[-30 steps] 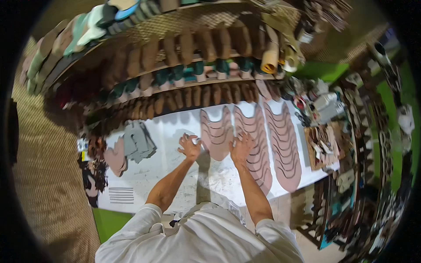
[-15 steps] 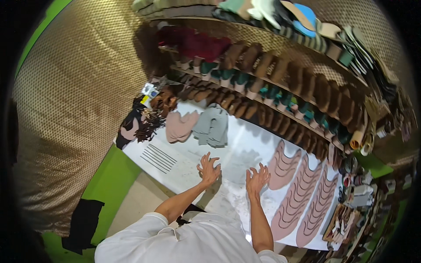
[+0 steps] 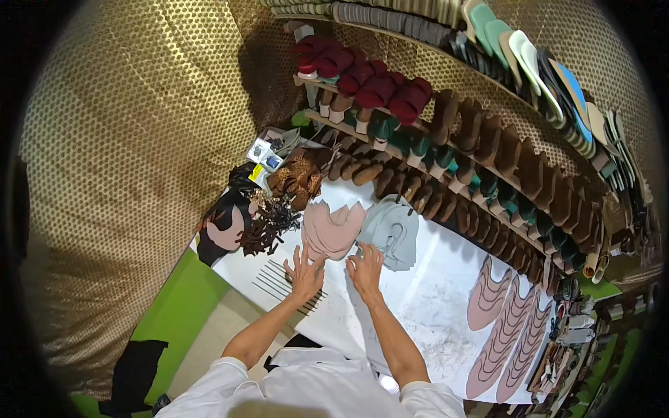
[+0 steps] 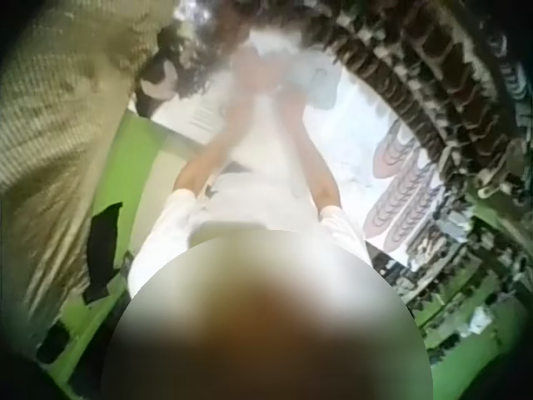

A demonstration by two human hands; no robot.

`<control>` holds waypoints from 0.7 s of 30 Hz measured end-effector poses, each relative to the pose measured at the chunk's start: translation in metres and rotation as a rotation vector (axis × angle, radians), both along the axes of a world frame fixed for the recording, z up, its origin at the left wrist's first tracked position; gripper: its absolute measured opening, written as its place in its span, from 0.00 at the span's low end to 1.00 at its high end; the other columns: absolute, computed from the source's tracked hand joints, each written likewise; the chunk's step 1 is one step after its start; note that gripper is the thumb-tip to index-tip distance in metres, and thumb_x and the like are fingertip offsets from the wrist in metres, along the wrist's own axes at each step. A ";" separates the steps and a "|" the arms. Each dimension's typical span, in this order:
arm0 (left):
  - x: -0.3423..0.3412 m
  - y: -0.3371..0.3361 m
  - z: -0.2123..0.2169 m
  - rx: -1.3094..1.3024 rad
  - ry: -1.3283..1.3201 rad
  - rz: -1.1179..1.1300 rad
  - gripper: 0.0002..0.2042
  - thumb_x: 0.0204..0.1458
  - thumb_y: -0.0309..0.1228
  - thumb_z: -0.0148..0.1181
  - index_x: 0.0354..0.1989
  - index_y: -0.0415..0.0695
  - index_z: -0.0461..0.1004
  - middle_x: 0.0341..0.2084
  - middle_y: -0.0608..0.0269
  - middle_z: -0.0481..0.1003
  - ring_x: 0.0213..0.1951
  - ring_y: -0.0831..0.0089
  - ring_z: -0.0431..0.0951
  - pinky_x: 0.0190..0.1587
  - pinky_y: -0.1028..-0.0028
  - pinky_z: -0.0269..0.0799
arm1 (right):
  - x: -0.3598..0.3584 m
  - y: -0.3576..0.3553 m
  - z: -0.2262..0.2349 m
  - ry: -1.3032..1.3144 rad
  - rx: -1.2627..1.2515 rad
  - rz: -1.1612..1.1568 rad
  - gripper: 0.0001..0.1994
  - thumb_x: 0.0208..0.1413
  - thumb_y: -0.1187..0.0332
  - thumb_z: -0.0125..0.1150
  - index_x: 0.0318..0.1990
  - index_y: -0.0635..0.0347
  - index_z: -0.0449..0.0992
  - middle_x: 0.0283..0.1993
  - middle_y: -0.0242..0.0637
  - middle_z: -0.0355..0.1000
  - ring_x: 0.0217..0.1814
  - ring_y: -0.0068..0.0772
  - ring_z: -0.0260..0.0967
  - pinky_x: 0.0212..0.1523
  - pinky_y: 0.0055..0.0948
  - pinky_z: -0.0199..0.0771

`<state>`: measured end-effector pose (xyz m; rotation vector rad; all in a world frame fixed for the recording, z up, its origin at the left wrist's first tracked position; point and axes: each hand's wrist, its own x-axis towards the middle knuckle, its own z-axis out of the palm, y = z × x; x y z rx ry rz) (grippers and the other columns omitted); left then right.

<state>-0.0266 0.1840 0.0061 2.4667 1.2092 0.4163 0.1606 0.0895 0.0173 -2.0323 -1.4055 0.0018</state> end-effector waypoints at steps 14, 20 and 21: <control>0.002 0.080 -0.011 -0.073 0.159 -0.329 0.26 0.55 0.39 0.63 0.65 0.67 0.76 0.82 0.54 0.37 0.80 0.43 0.31 0.65 0.18 0.29 | 0.002 0.090 0.009 -0.018 -0.285 0.026 0.11 0.44 0.59 0.76 0.35 0.50 0.86 0.62 0.38 0.70 0.69 0.47 0.60 0.69 0.53 0.52; 0.002 0.086 -0.009 -0.081 0.141 -0.353 0.26 0.56 0.37 0.64 0.66 0.65 0.75 0.82 0.55 0.38 0.80 0.43 0.33 0.65 0.17 0.35 | 0.027 0.107 0.013 -0.018 -0.358 0.110 0.10 0.48 0.61 0.70 0.37 0.51 0.88 0.58 0.37 0.73 0.67 0.43 0.62 0.67 0.52 0.56; 0.000 0.087 -0.011 -0.064 0.129 -0.355 0.26 0.55 0.37 0.64 0.66 0.64 0.75 0.81 0.54 0.38 0.80 0.43 0.33 0.65 0.18 0.35 | 0.031 0.113 0.016 -0.061 -0.329 0.107 0.10 0.50 0.62 0.68 0.36 0.53 0.87 0.57 0.37 0.74 0.67 0.43 0.63 0.67 0.52 0.56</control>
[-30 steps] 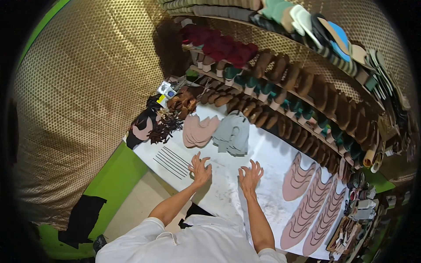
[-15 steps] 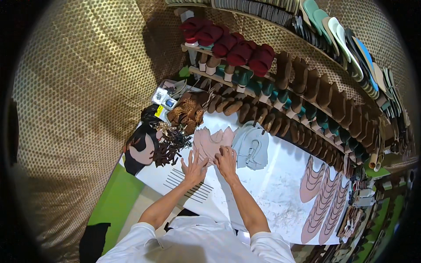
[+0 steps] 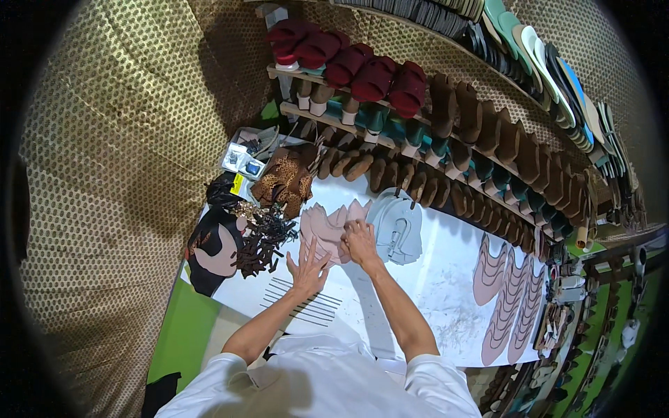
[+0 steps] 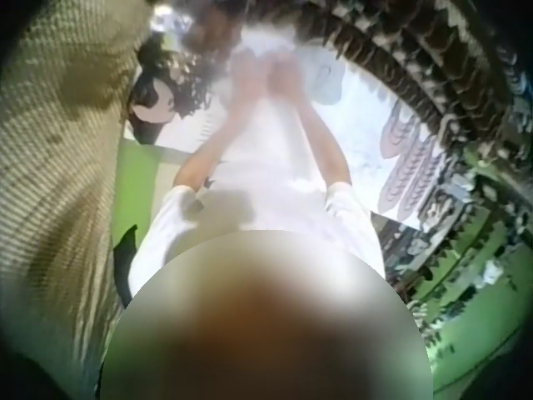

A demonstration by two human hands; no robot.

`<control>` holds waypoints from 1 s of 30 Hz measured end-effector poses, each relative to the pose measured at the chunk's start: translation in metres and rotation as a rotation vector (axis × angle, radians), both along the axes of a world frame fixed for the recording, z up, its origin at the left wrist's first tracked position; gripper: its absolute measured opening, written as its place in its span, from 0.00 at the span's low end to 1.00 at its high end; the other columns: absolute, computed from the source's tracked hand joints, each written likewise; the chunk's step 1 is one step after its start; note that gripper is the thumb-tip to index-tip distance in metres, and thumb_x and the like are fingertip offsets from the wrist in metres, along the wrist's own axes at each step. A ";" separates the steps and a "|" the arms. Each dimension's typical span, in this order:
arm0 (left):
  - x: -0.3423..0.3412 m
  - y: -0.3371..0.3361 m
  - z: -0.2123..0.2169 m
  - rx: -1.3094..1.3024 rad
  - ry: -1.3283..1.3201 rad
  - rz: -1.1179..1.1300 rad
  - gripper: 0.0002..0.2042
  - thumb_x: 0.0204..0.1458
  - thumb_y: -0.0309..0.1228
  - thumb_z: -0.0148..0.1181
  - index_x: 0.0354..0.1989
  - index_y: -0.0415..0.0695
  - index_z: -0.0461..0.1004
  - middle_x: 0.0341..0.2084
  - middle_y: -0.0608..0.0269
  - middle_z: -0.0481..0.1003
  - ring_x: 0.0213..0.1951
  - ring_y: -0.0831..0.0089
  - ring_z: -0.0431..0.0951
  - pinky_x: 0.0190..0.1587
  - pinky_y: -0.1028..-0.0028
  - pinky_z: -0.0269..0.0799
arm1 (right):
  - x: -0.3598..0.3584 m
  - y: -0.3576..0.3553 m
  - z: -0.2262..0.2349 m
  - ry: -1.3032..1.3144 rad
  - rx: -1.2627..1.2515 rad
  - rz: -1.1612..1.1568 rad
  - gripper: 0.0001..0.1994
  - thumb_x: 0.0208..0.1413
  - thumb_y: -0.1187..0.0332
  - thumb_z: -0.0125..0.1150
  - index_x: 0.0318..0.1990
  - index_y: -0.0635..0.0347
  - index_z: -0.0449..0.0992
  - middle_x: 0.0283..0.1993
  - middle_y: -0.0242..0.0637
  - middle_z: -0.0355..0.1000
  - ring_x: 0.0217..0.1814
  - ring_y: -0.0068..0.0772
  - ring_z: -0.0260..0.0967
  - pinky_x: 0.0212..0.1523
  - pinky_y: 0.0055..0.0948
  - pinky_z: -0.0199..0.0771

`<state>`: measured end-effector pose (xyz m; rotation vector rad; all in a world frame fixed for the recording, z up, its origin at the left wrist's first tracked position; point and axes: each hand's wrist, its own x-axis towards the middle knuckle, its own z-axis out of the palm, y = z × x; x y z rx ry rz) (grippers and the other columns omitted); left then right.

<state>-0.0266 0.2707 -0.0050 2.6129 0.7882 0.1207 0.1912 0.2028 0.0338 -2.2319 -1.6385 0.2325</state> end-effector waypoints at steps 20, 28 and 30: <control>0.011 0.000 0.007 -0.036 0.075 0.022 0.29 0.47 0.42 0.71 0.61 0.59 0.78 0.81 0.51 0.39 0.80 0.43 0.32 0.66 0.18 0.31 | 0.095 -0.022 0.189 -0.314 0.406 -0.213 0.09 0.56 0.69 0.68 0.43 0.56 0.87 0.56 0.39 0.76 0.65 0.45 0.67 0.68 0.48 0.59; -0.009 -0.043 0.012 -0.064 -0.042 0.086 0.36 0.50 0.39 0.70 0.71 0.58 0.67 0.80 0.51 0.42 0.79 0.43 0.40 0.64 0.21 0.36 | -0.005 -0.200 0.098 -0.208 0.161 -0.285 0.07 0.55 0.69 0.68 0.41 0.53 0.86 0.56 0.37 0.76 0.64 0.43 0.67 0.71 0.55 0.55; -0.016 -0.062 0.015 -0.070 -0.053 0.081 0.37 0.51 0.38 0.69 0.73 0.59 0.64 0.80 0.49 0.42 0.78 0.42 0.40 0.65 0.21 0.35 | -0.040 -0.241 0.046 -0.150 0.042 -0.320 0.06 0.55 0.68 0.68 0.39 0.52 0.86 0.55 0.35 0.75 0.63 0.42 0.67 0.71 0.57 0.55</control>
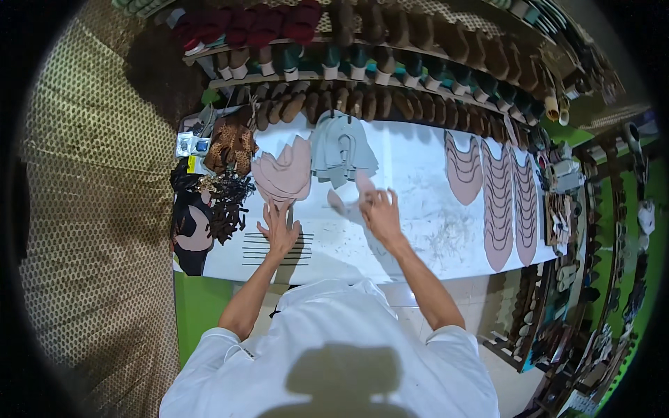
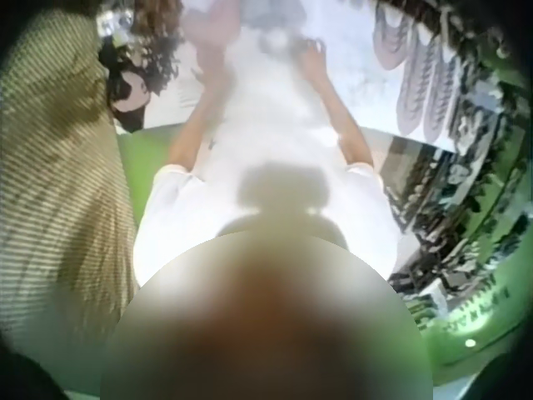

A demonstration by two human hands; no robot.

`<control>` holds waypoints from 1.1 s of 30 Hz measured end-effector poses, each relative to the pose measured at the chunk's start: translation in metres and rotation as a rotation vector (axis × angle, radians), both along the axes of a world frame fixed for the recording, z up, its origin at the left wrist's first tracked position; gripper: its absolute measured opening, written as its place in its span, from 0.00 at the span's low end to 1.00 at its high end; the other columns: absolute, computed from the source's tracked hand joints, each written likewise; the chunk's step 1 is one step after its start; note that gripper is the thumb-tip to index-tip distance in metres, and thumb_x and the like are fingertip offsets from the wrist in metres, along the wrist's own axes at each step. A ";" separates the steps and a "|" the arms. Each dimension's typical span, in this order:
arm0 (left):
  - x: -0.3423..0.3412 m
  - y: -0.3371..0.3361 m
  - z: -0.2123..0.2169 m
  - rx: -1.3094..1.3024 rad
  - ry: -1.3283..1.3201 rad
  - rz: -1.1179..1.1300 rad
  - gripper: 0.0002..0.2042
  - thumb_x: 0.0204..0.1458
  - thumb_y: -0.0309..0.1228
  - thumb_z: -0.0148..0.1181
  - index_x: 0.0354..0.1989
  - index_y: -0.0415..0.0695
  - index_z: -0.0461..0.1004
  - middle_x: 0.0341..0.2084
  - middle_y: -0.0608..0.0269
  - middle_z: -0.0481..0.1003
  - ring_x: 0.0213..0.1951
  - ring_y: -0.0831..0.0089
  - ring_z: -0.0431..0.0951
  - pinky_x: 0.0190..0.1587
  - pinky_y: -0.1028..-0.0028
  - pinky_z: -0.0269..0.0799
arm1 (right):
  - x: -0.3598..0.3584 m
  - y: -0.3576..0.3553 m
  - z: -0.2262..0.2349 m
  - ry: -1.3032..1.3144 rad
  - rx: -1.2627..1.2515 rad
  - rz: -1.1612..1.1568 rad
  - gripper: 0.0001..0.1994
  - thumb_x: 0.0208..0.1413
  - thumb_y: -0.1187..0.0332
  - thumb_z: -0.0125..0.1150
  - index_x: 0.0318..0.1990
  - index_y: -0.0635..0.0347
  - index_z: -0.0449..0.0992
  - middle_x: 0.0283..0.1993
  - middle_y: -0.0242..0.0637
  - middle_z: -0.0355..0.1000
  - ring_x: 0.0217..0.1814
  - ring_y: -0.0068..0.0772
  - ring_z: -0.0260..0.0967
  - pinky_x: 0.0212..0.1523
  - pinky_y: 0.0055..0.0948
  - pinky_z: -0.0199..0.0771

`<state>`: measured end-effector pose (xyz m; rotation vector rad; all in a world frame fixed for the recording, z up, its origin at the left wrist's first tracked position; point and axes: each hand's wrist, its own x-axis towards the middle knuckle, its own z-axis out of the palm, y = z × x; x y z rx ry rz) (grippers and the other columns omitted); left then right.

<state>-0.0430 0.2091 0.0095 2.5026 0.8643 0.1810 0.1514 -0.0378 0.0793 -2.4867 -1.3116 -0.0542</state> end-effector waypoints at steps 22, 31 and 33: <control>-0.051 -0.171 -0.008 0.088 0.131 -0.151 0.25 0.60 0.51 0.62 0.63 0.58 0.76 0.80 0.50 0.46 0.79 0.45 0.38 0.65 0.20 0.29 | -0.131 -0.089 -0.073 0.184 0.162 -0.097 0.14 0.56 0.59 0.69 0.47 0.53 0.84 0.57 0.40 0.72 0.66 0.44 0.64 0.73 0.65 0.47; -0.068 -0.146 -0.019 0.074 -0.003 -0.053 0.11 0.55 0.42 0.66 0.44 0.54 0.81 0.79 0.51 0.49 0.79 0.44 0.40 0.65 0.20 0.28 | -0.111 -0.079 -0.065 0.188 0.128 -0.073 0.12 0.53 0.62 0.70 0.43 0.53 0.85 0.61 0.41 0.70 0.70 0.49 0.59 0.73 0.64 0.44; -0.070 -0.128 -0.020 0.110 0.020 0.001 0.12 0.55 0.41 0.66 0.46 0.55 0.82 0.79 0.52 0.50 0.79 0.45 0.41 0.65 0.20 0.30 | -0.107 -0.059 -0.062 0.211 0.127 -0.020 0.09 0.53 0.63 0.69 0.40 0.53 0.86 0.61 0.40 0.71 0.70 0.48 0.60 0.72 0.59 0.47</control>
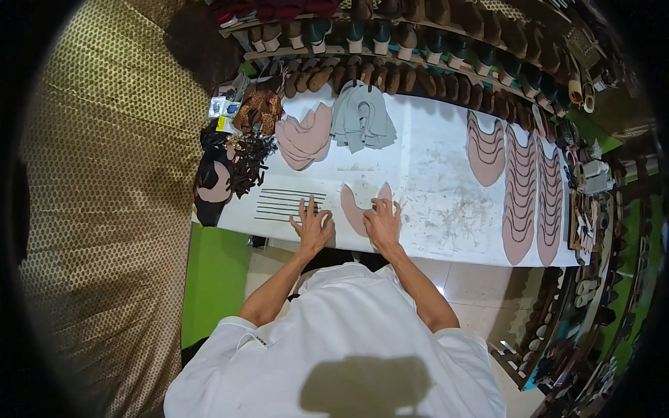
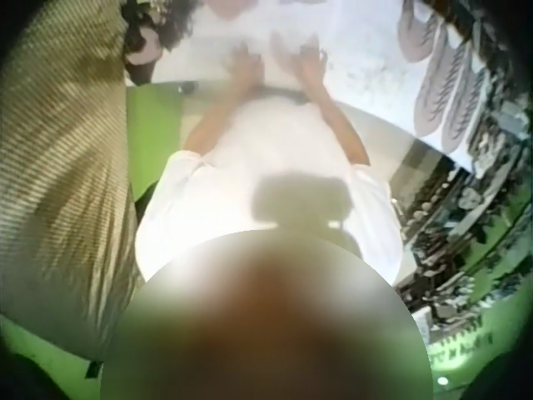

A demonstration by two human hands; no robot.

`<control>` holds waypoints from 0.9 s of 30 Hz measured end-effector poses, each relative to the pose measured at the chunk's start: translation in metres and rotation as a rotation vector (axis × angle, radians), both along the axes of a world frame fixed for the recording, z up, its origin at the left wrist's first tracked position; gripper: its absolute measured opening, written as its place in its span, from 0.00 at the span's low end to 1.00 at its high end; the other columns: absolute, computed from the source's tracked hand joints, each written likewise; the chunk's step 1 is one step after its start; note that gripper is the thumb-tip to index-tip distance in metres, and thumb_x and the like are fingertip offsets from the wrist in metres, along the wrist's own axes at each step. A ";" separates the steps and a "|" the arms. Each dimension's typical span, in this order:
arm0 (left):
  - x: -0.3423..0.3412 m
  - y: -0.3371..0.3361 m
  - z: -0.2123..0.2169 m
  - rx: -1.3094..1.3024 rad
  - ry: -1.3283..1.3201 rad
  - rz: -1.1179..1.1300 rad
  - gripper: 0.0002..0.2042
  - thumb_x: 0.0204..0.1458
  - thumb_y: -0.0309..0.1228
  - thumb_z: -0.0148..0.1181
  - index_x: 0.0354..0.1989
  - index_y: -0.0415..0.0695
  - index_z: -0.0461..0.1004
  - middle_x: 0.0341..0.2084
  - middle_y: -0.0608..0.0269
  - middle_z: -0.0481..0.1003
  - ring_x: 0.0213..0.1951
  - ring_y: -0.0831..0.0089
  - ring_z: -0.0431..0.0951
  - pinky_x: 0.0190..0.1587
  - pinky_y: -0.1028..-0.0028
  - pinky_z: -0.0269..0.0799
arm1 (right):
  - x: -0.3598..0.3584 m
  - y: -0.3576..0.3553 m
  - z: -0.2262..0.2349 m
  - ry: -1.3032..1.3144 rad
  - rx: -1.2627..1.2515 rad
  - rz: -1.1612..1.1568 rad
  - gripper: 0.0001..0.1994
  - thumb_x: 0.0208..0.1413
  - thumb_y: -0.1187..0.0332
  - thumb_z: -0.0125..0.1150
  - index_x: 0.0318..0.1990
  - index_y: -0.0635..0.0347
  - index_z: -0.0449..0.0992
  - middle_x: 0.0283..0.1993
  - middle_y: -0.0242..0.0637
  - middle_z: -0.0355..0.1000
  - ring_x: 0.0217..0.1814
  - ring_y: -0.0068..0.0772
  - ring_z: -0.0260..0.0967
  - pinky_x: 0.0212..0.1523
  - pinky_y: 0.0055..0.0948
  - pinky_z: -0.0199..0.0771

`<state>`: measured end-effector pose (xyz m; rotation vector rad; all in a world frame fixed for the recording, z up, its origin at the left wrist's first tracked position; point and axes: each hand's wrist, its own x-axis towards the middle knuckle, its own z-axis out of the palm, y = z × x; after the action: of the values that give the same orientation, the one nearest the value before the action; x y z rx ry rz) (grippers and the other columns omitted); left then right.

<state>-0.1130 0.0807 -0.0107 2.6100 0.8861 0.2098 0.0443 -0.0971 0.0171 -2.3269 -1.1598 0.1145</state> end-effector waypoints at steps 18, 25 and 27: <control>0.004 0.138 -0.007 -0.068 -0.055 -0.256 0.16 0.56 0.40 0.68 0.53 0.58 0.81 0.77 0.52 0.53 0.78 0.44 0.42 0.63 0.19 0.34 | -0.015 0.149 -0.020 -0.008 -0.031 0.005 0.05 0.54 0.66 0.68 0.37 0.53 0.86 0.57 0.36 0.73 0.66 0.41 0.64 0.68 0.51 0.54; 0.042 0.140 0.009 -0.127 -0.025 -0.460 0.18 0.57 0.39 0.67 0.56 0.57 0.80 0.72 0.55 0.61 0.77 0.47 0.46 0.63 0.18 0.33 | -0.019 0.153 -0.017 -0.120 -0.019 -0.024 0.06 0.59 0.67 0.63 0.40 0.58 0.80 0.61 0.36 0.71 0.70 0.38 0.62 0.73 0.57 0.51; 0.052 0.138 0.014 -0.272 0.102 -0.496 0.17 0.56 0.39 0.67 0.54 0.57 0.80 0.64 0.57 0.71 0.76 0.52 0.52 0.65 0.19 0.30 | -0.020 0.149 -0.007 -0.109 0.002 -0.059 0.06 0.59 0.67 0.62 0.40 0.58 0.80 0.61 0.37 0.70 0.70 0.39 0.61 0.73 0.58 0.50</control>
<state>-0.0612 0.2187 0.0030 2.5001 0.2506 -0.1670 0.0240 0.0516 0.0104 -2.3888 -1.1407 -0.0347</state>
